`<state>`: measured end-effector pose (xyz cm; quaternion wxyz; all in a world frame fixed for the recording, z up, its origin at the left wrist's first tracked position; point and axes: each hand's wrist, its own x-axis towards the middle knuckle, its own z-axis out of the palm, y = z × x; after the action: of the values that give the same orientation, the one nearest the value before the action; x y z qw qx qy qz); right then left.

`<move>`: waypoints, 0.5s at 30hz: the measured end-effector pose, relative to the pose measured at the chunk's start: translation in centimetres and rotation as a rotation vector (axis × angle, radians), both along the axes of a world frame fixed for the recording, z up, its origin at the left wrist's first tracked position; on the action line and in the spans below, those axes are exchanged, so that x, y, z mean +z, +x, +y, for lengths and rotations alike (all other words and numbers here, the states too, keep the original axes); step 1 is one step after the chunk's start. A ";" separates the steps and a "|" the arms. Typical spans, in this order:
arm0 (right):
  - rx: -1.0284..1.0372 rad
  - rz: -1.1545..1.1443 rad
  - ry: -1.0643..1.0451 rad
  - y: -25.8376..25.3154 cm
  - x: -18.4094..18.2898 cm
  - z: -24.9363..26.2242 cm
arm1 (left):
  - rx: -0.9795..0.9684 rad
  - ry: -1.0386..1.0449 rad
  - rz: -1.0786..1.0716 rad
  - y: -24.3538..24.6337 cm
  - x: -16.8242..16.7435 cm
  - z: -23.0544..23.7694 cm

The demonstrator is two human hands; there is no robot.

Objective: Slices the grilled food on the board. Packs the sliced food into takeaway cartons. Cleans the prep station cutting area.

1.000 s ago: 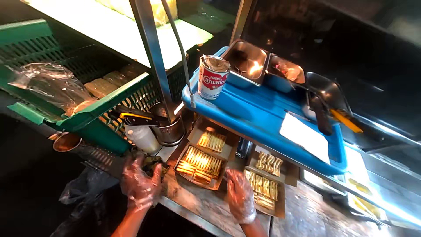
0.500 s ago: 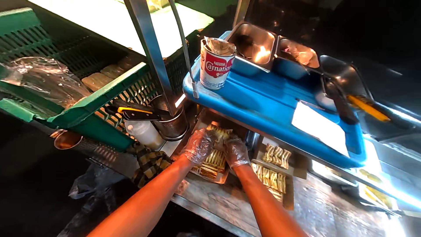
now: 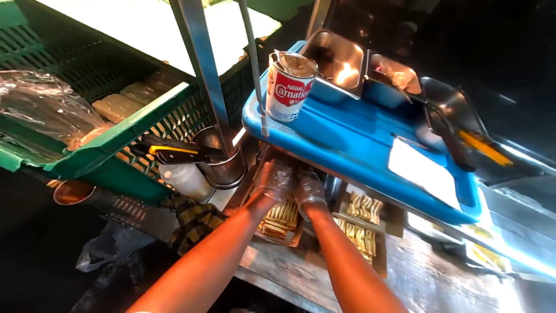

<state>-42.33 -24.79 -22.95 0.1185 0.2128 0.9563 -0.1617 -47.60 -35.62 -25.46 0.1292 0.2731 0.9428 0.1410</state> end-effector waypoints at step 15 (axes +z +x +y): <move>-0.085 0.321 -0.123 5.8 1.6 1.8 | 0.393 0.624 0.443 5.8 1.6 -10.8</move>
<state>-36.48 -23.00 -21.39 -0.0296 0.2171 0.9413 -0.2568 -41.76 -46.44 -23.87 -0.1943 0.1381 0.8940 0.3793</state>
